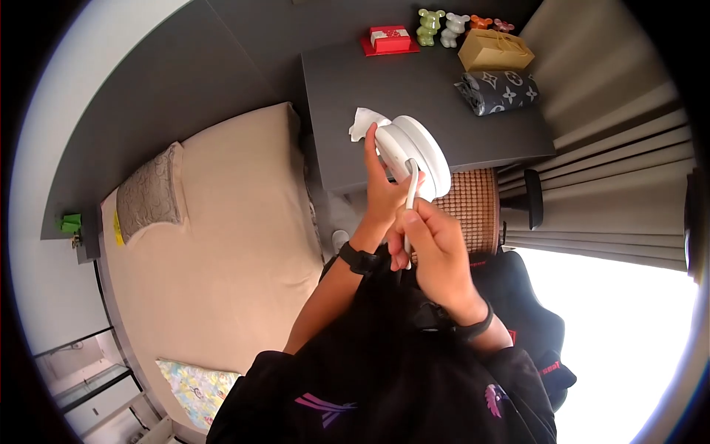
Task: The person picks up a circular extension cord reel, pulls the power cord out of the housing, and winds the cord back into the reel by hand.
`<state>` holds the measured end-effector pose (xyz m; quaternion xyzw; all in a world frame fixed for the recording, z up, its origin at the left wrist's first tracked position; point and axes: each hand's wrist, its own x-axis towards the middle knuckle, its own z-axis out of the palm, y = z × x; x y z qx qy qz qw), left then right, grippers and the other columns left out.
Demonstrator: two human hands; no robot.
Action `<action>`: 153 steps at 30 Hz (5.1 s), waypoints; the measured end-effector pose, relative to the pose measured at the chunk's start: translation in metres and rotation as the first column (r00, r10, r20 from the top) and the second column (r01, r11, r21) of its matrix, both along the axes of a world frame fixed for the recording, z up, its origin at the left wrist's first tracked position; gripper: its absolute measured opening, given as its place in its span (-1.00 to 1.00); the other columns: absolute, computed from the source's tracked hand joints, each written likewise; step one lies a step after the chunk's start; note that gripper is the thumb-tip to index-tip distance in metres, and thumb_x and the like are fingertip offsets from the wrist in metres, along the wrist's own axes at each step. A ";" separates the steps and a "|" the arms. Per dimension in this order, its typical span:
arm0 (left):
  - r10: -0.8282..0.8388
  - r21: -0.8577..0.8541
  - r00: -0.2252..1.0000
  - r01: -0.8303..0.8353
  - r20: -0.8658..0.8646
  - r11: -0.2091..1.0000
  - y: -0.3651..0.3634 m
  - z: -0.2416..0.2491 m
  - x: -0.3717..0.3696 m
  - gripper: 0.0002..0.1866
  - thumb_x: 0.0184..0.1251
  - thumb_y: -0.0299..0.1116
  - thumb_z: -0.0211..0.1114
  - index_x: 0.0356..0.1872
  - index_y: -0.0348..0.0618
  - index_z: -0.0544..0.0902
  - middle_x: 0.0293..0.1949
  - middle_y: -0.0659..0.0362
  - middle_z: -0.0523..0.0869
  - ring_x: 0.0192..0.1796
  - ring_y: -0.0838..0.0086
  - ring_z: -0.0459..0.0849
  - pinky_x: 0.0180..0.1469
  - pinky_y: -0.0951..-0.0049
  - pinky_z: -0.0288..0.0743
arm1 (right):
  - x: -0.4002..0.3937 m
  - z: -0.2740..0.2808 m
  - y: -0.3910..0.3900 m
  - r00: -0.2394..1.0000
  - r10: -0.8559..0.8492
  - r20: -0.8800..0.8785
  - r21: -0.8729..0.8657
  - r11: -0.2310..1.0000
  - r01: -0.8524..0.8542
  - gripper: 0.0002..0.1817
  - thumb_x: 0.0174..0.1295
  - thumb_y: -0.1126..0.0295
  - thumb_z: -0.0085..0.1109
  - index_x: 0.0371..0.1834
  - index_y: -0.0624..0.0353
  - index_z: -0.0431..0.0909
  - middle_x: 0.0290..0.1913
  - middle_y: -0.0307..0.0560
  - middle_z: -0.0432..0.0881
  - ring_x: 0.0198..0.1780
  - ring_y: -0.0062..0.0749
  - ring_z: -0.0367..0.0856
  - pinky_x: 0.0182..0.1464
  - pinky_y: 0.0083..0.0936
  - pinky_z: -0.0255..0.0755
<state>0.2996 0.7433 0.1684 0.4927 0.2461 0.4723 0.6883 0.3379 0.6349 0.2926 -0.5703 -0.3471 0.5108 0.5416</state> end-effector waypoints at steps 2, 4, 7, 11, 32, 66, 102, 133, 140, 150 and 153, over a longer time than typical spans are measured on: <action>0.012 -0.032 0.999 -0.013 -0.041 0.999 0.003 -0.004 -0.004 0.10 0.05 -0.30 0.49 0.55 0.00 -0.08 0.37 -0.02 0.24 0.30 0.18 0.41 0.24 0.21 0.48 | 0.016 -0.008 -0.004 0.998 0.054 -0.029 -0.061 0.997 -0.056 -0.68 0.53 0.33 -0.21 -0.31 0.29 0.44 -0.46 -0.10 0.56 -0.52 -0.57 0.51 -0.43 -0.62 0.44; 0.013 -0.054 0.998 -0.016 -0.053 0.998 0.005 -0.006 -0.007 0.10 0.04 -0.29 0.50 0.55 -0.01 -0.05 0.38 -0.01 0.23 0.31 0.21 0.41 0.26 0.23 0.46 | 0.025 -0.011 -0.002 1.000 0.024 -0.005 -0.119 0.993 -0.024 -0.69 0.50 0.31 -0.11 -0.31 0.31 0.49 -0.53 -0.16 0.56 -0.55 -0.60 0.51 -0.44 -0.65 0.43; -0.010 -0.070 0.999 0.008 -0.040 0.997 0.003 -0.010 -0.005 0.10 0.01 -0.27 0.51 0.55 -0.03 -0.03 0.40 0.01 0.22 0.33 0.23 0.39 0.29 0.24 0.42 | 0.038 -0.022 0.003 0.991 -0.059 0.124 -0.131 0.989 0.075 -0.71 0.44 0.31 0.04 -0.31 0.36 0.56 -0.59 -0.24 0.56 -0.59 -0.66 0.51 -0.50 -0.66 0.36; -0.002 -0.037 0.996 -0.002 -0.093 0.999 0.003 -0.011 -0.002 0.09 -0.01 -0.25 0.53 0.54 -0.04 0.02 0.40 0.00 0.22 0.36 0.23 0.36 0.33 0.23 0.36 | 0.038 -0.032 0.011 0.986 -0.088 0.140 -0.075 0.992 0.100 -0.70 0.42 0.29 0.09 -0.30 0.36 0.58 -0.59 -0.21 0.59 -0.59 -0.62 0.53 -0.47 -0.63 0.41; -0.482 -0.185 0.791 0.574 0.377 0.797 0.032 -0.017 -0.022 0.11 0.19 0.10 0.40 0.59 0.21 -0.20 0.44 0.10 0.20 0.42 0.16 0.32 0.31 0.14 0.39 | 0.013 -0.040 0.032 0.653 -0.347 0.673 0.305 0.935 0.183 -0.79 0.22 0.41 0.18 -0.53 0.26 0.48 -0.62 0.08 0.48 -0.61 0.02 0.47 -0.54 -0.28 0.31; 0.118 -0.363 0.993 -0.106 0.013 0.926 0.174 -0.049 -0.023 -0.22 0.28 0.07 0.21 0.46 0.23 0.06 0.38 0.01 0.22 0.39 -0.05 0.30 0.00 -0.47 0.47 | 0.074 0.037 -0.117 0.758 -0.050 0.650 0.540 0.732 -0.415 -0.71 0.25 0.32 0.20 -0.58 0.25 0.52 -0.51 -0.03 0.58 -0.67 -0.34 0.50 -0.67 -0.50 0.28; 0.061 0.076 0.998 -0.062 0.004 0.995 0.135 0.116 -0.019 -0.27 0.32 0.19 -0.02 0.35 -0.14 0.32 0.28 -0.05 0.48 0.33 0.02 0.47 0.18 -0.22 0.52 | 0.208 -0.234 -0.204 0.508 -0.012 0.861 -0.219 0.893 0.393 -0.81 0.28 0.45 0.01 -0.46 0.31 0.47 -0.51 0.12 0.52 -0.43 -0.02 0.51 -0.29 -0.28 0.41; 0.286 0.059 0.948 -0.281 -0.136 0.958 0.118 0.048 -0.002 -0.23 0.36 -0.07 0.16 0.46 -0.02 -0.03 0.28 -0.10 0.31 0.26 0.00 0.47 -0.14 -0.22 0.68 | 0.088 -0.011 -0.233 0.547 -0.626 0.555 0.682 0.720 0.131 -0.57 0.21 0.17 0.11 -0.74 0.15 0.29 -0.68 -0.23 0.27 -0.60 -0.39 0.22 -0.46 -0.38 0.04; 0.422 0.087 0.898 -0.413 -0.129 0.906 0.131 0.050 -0.015 -0.25 0.33 -0.01 0.19 0.42 -0.02 0.05 0.32 -0.09 0.29 0.26 -0.05 0.47 -0.09 -0.24 0.66 | 0.140 -0.057 -0.347 0.488 -0.649 0.583 0.517 0.760 0.393 -0.52 0.33 0.08 0.05 -0.69 0.06 0.23 -0.61 -0.34 0.23 -0.51 -0.47 0.20 -0.34 -0.45 0.09; 0.479 0.207 0.875 -0.457 -0.068 0.865 0.149 0.055 -0.025 -0.18 0.35 -0.15 0.27 0.48 0.00 -0.05 0.37 -0.03 0.21 0.32 0.03 0.42 0.02 -0.08 0.68 | 0.202 -0.160 -0.457 0.391 -0.692 0.607 0.128 0.570 0.812 -0.65 0.37 0.21 0.04 -0.52 0.21 0.37 -0.52 -0.31 0.33 -0.42 -0.49 0.26 -0.26 -0.46 0.22; 0.471 0.233 0.879 -0.445 -0.071 0.865 0.143 0.063 -0.023 -0.18 0.36 -0.15 0.25 0.49 0.00 -0.06 0.38 -0.02 0.21 0.36 0.05 0.38 0.05 -0.05 0.66 | 0.206 -0.172 -0.468 0.442 -0.659 0.608 0.036 0.579 0.815 -0.68 0.38 0.25 0.04 -0.47 0.26 0.41 -0.50 -0.30 0.36 -0.40 -0.49 0.28 -0.23 -0.46 0.26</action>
